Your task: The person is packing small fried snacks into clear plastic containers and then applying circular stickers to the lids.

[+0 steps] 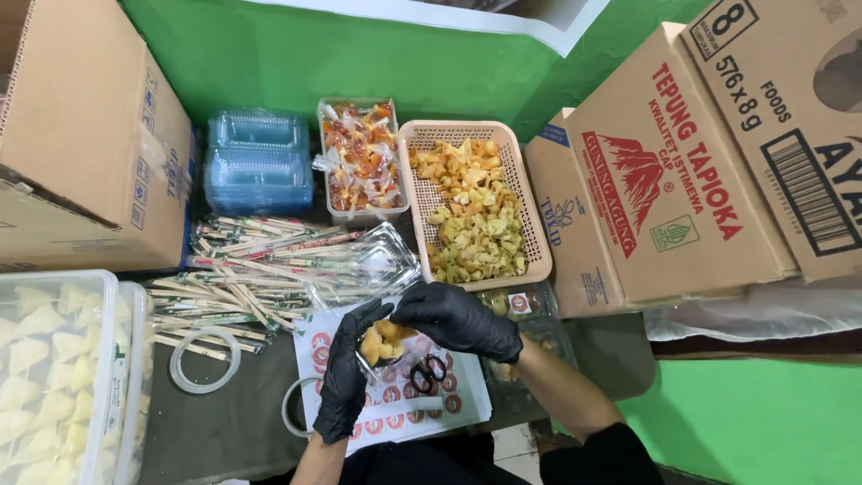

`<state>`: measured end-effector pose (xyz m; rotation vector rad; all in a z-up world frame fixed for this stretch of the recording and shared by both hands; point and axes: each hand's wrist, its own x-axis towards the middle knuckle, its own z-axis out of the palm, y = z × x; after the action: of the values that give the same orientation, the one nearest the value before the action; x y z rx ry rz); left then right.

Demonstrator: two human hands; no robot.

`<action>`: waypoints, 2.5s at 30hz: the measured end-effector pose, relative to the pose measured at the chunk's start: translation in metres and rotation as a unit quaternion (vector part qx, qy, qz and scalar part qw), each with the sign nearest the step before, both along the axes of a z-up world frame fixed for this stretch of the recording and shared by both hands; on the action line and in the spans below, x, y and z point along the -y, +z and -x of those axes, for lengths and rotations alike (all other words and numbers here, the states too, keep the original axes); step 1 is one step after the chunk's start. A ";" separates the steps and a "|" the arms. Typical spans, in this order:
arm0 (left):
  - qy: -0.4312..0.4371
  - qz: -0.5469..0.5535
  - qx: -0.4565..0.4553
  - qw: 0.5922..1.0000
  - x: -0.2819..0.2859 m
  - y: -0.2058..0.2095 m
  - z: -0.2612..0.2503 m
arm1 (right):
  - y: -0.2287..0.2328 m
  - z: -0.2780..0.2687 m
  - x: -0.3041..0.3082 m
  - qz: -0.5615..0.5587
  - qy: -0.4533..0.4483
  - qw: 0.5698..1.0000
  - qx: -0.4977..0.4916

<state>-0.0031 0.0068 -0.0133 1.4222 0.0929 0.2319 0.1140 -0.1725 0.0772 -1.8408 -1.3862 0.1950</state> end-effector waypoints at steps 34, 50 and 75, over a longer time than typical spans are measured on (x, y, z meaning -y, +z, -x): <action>0.030 0.229 -0.237 0.944 0.001 0.020 -0.002 | -0.141 -0.262 0.040 0.098 -0.430 0.889 0.124; 0.052 0.233 -0.143 0.960 -0.002 -0.008 -0.004 | 0.040 -0.033 0.003 -0.003 -0.161 0.971 -0.175; 0.067 0.309 -0.218 0.923 0.002 0.026 0.004 | 0.036 -0.022 0.011 -0.029 -0.274 0.961 -0.010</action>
<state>-0.0071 0.0051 0.0122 0.8123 0.5824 -0.0132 0.1356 -0.1835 0.1128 -2.0866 -0.8119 -0.1109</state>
